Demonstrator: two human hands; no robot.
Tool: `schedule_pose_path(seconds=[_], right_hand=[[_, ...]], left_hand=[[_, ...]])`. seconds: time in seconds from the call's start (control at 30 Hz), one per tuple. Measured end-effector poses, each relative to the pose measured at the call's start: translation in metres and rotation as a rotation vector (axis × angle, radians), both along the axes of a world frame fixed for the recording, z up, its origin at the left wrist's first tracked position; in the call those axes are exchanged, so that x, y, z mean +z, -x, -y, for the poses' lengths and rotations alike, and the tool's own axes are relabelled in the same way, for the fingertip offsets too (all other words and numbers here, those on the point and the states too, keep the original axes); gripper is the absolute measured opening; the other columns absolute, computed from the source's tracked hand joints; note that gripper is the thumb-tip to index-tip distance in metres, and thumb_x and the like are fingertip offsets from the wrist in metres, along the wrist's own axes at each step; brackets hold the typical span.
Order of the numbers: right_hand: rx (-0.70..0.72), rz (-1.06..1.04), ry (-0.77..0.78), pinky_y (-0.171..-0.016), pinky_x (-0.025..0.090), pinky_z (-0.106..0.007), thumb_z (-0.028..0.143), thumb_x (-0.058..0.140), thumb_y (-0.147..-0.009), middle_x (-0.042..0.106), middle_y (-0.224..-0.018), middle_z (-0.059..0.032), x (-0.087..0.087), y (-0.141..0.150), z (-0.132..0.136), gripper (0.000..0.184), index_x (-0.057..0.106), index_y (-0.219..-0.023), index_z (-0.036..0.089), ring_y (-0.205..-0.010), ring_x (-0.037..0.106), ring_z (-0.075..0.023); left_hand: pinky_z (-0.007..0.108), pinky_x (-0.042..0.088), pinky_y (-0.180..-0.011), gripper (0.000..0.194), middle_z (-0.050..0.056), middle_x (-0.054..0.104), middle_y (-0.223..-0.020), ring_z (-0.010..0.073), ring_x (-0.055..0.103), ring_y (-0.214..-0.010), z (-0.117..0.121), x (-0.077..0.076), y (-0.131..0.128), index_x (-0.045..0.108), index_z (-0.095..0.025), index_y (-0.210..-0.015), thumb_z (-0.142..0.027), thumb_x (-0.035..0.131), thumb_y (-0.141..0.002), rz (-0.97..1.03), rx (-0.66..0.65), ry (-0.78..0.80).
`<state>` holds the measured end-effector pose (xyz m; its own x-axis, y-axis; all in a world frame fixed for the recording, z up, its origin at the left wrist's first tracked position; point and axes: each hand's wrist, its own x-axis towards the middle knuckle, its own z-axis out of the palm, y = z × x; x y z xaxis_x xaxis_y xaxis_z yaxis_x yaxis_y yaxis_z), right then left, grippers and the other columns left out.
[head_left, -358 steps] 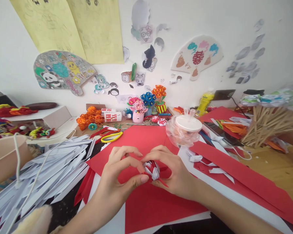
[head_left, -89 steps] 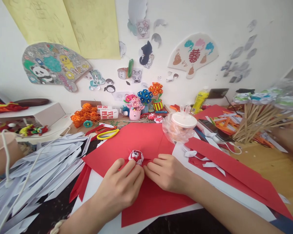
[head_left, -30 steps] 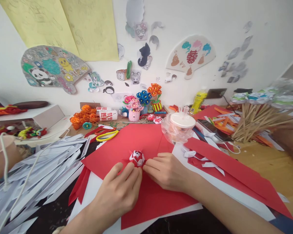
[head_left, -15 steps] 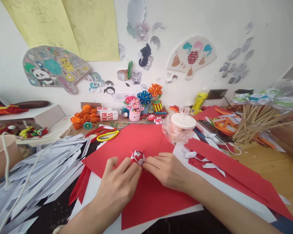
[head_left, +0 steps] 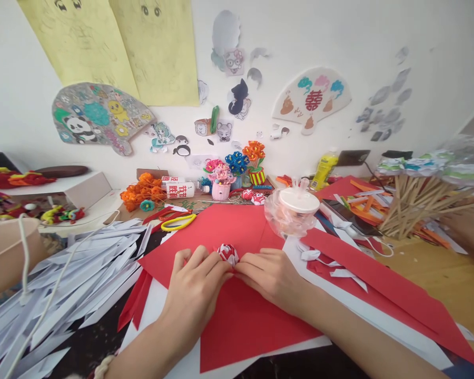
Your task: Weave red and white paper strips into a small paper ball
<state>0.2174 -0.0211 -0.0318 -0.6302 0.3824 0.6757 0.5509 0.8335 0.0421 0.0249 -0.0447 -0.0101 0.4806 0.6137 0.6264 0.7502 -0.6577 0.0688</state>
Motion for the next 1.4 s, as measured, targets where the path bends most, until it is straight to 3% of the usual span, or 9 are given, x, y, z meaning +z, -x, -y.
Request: schedule_pose_path(seconds=[0.33,0.63,0.8,0.97,1.1,1.23,1.4], right_hand=[[0.034,-0.088,0.275,-0.061,0.041,-0.024,0.022,0.042,-0.101,0.064,-0.084,-0.0041,0.002,-0.002,0.001,0.02,0.06,-0.101,0.015,-0.068,0.058,-0.0131],[0.043,0.03,0.103,-0.054,0.033,-0.028,0.007,0.035,-0.096,0.064,-0.079,-0.003,-0.002,-0.004,-0.001,0.027,0.061,-0.096,0.015,-0.059,0.05,-0.0132],[0.07,0.042,0.101,-0.054,0.031,-0.028,0.003,0.034,-0.093,0.065,-0.078,-0.0034,-0.005,-0.004,-0.002,0.031,0.062,-0.09,0.015,-0.059,0.05,-0.0132],[0.057,-0.036,0.163,-0.054,0.03,-0.027,0.003,0.034,-0.092,0.066,-0.078,-0.0027,-0.005,-0.003,-0.002,0.031,0.063,-0.089,0.016,-0.058,0.048,-0.0124],[-0.017,-0.141,0.122,-0.055,0.027,-0.028,0.004,0.039,-0.089,0.064,-0.072,-0.0018,-0.007,0.0,0.0,0.028,0.064,-0.084,0.016,-0.056,0.047,-0.012],[-0.043,-0.19,0.085,-0.056,0.026,-0.029,0.001,0.038,-0.086,0.063,-0.068,-0.0017,-0.007,0.003,0.003,0.031,0.062,-0.076,0.016,-0.055,0.047,-0.0112],[0.004,-0.307,0.175,-0.057,0.033,-0.027,0.008,0.043,-0.091,0.064,-0.072,-0.0023,-0.001,0.004,0.006,0.022,0.061,-0.081,0.017,-0.058,0.051,-0.0122]], left_hand=[[0.033,0.029,-0.07,0.016,0.001,0.069,-0.093,0.0179,0.051,-0.077,0.001,0.006,0.004,0.068,-0.024,-0.091,-0.021,0.053,-0.095,0.024,0.016,0.002],[0.035,0.029,-0.072,0.023,0.002,0.066,-0.091,0.0187,0.049,-0.077,0.003,0.002,0.001,0.069,-0.025,-0.078,-0.012,0.054,-0.091,0.013,0.065,-0.064],[0.035,0.028,-0.07,0.022,0.003,0.063,-0.086,0.0188,0.046,-0.076,0.003,-0.002,0.001,0.067,-0.023,-0.076,-0.013,0.054,-0.091,-0.052,0.07,-0.067],[0.036,0.028,-0.07,0.021,0.003,0.064,-0.088,0.0195,0.045,-0.075,0.003,-0.003,-0.001,0.065,-0.022,-0.08,-0.018,0.051,-0.095,-0.169,0.11,-0.168],[0.036,0.029,-0.071,0.024,0.004,0.066,-0.092,0.0191,0.047,-0.074,0.003,-0.005,-0.005,0.062,-0.019,-0.081,-0.012,0.046,-0.096,-0.181,0.114,-0.298],[0.034,0.03,-0.07,0.023,0.004,0.064,-0.091,0.0175,0.048,-0.073,0.002,-0.005,-0.008,0.06,-0.018,-0.078,-0.007,0.047,-0.094,-0.212,0.116,-0.267],[0.034,0.029,-0.069,0.016,0.005,0.063,-0.094,0.0194,0.048,-0.076,0.004,0.004,-0.007,0.061,-0.02,-0.084,-0.015,0.05,-0.094,-0.12,0.128,-0.185]])
